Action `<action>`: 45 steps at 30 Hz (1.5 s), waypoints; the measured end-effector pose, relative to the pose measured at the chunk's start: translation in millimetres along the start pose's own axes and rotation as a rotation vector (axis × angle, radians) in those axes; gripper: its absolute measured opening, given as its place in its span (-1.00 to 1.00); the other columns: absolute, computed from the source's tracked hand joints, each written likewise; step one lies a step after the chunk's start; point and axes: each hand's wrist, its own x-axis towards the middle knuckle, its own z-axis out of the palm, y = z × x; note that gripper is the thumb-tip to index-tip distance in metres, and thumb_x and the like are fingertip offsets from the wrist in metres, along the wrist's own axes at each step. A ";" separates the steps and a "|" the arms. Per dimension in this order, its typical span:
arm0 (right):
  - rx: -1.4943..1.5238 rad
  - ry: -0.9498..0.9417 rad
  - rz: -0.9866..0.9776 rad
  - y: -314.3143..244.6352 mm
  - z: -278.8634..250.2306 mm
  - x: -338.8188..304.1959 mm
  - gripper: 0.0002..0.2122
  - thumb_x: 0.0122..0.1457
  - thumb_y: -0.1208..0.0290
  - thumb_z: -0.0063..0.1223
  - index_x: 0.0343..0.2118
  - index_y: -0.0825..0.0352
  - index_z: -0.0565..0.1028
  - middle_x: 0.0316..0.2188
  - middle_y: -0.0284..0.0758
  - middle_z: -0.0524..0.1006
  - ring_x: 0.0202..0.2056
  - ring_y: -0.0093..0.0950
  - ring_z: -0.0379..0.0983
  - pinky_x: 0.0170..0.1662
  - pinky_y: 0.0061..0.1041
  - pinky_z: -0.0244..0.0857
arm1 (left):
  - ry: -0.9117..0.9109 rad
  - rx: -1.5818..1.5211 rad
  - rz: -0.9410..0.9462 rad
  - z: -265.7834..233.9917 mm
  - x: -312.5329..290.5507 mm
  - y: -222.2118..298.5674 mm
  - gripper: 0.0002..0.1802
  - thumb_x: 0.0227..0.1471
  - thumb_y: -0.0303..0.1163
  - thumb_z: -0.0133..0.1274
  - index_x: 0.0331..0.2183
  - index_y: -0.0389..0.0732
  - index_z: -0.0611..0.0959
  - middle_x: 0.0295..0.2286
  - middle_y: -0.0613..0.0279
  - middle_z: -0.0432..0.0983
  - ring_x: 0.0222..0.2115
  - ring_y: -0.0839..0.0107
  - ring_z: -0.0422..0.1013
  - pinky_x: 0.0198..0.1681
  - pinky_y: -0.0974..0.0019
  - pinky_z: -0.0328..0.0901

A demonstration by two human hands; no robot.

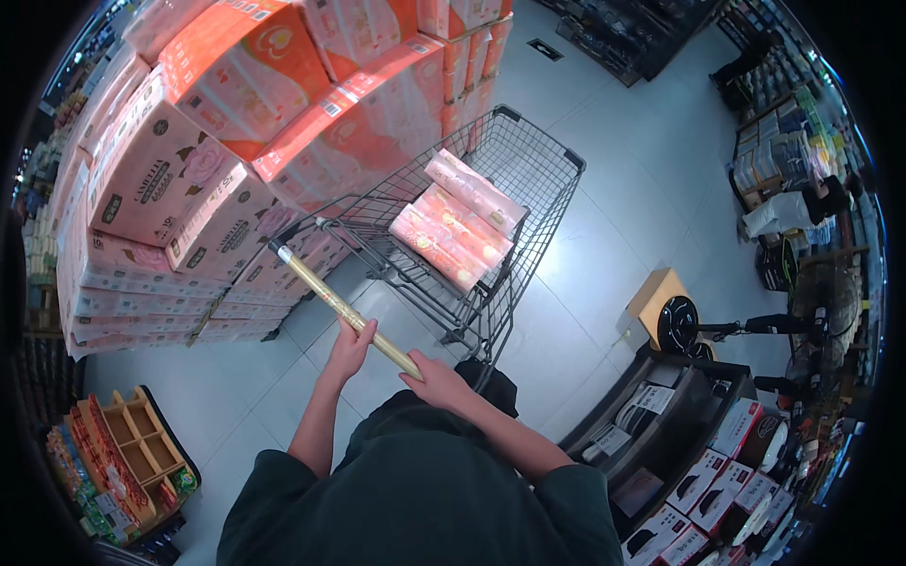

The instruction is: Selecting and placing various packs of tissues into a shopping cart in a supermarket aisle.

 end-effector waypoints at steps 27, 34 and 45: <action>-0.624 0.127 0.085 107.6 -428.8 35.8 -0.75 0.10 0.30 0.15 -0.15 0.11 0.44 -0.46 -0.25 0.57 -0.33 -0.18 0.57 -0.30 -0.14 0.42 | -0.190 1.162 0.612 225.5 289.0 195.5 -0.51 0.18 -0.09 0.00 -0.60 -0.26 0.64 -0.50 -0.01 0.57 -0.36 0.03 0.48 -0.19 -0.07 0.27; -0.973 0.576 0.351 155.3 -520.4 58.1 -0.91 -0.04 0.40 0.15 -0.44 0.22 0.51 -0.52 -0.29 0.55 -0.34 -0.26 0.50 -0.17 -0.23 0.30 | -0.517 1.139 0.530 319.8 343.2 249.6 -0.42 0.23 0.06 -0.08 -0.57 -0.23 0.62 -0.59 -0.01 0.54 -0.45 -0.05 0.50 -0.33 -0.07 0.31; -1.034 0.859 0.385 232.4 -751.5 82.4 -0.81 -0.02 0.61 0.09 -0.37 0.19 0.64 -0.30 -0.28 0.50 -0.11 -0.24 0.40 0.22 -0.10 0.10 | -0.767 0.983 0.451 496.8 398.4 306.3 -0.46 0.26 0.09 -0.12 -0.36 -0.26 0.51 -0.51 -0.08 0.55 -0.43 -0.12 0.51 -0.31 -0.14 0.34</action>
